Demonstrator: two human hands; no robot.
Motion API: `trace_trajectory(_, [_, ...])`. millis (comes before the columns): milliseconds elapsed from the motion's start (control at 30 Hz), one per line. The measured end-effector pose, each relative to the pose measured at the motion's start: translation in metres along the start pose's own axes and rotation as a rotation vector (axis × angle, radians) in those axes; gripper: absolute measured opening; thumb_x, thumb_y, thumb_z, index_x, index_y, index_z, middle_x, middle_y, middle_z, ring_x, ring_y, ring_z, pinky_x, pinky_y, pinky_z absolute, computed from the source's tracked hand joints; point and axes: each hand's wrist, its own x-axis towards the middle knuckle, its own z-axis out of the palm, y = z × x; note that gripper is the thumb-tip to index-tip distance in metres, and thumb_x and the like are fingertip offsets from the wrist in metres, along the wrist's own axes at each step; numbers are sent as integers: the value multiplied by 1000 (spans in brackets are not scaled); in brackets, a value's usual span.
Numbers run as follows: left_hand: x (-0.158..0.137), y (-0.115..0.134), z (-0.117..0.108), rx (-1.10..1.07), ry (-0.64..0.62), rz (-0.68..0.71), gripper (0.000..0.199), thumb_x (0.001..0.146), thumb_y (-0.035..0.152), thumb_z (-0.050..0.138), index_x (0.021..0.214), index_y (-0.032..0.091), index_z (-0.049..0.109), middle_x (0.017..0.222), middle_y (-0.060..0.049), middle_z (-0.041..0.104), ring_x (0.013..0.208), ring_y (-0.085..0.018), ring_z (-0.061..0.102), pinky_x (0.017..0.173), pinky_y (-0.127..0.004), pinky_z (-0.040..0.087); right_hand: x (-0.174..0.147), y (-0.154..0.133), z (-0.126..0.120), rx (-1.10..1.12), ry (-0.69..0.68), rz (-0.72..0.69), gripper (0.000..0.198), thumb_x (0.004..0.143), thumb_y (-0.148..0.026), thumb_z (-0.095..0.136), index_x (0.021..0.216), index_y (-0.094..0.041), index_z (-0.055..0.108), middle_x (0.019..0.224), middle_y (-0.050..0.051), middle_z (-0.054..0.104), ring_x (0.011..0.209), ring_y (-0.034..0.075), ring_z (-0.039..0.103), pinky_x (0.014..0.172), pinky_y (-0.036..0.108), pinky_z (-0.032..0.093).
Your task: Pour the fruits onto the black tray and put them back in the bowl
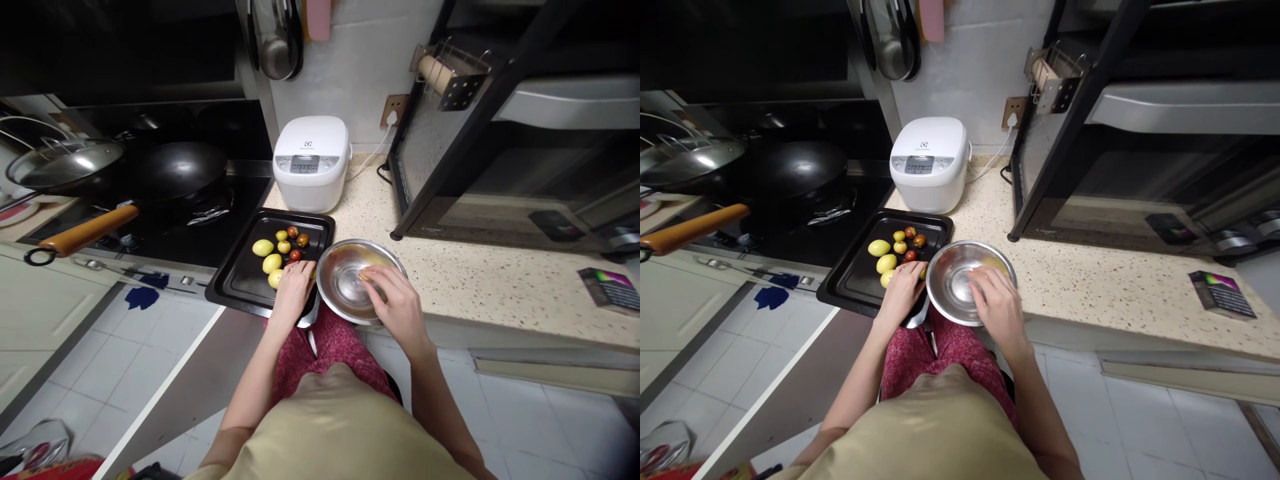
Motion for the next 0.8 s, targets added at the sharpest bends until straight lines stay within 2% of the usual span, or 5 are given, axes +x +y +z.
trace_trajectory(133, [-4,1,0,-25,50,-14,27,96,10,56,122,18,59,118,-12,69,109,-30,67,96,-47,54,0,-4,0,32,-5,-24,22,103,-22,56,114,-23,74,110,9,76,108,27,70,96,47,58])
trace_trajectory(367, [-18,8,-19,-263,361,-14,29,100,18,59,130,21,58,128,-12,67,123,-27,64,106,-45,53,-3,-15,1,59,13,-48,22,102,-19,56,115,-22,73,110,8,77,108,26,71,97,45,58])
trace_trajectory(500, [-26,29,-29,-397,349,137,29,103,22,58,132,22,59,131,-11,68,126,-24,65,110,-42,53,-2,-23,4,90,1,-53,27,103,-22,56,125,-24,71,116,9,77,111,26,71,101,47,57])
trace_trajectory(633, [-33,51,-20,-491,308,242,33,104,19,55,136,23,59,136,-13,66,129,-24,64,111,-43,54,-5,-30,9,153,-27,-43,38,102,-30,60,139,-24,62,127,10,74,118,27,70,106,49,56])
trace_trajectory(800, [-35,60,-4,-526,323,308,41,104,13,52,143,25,56,141,-12,64,132,-22,63,111,-42,55,-9,-34,11,220,22,48,34,98,-31,65,132,-24,65,119,10,77,105,25,74,95,43,61])
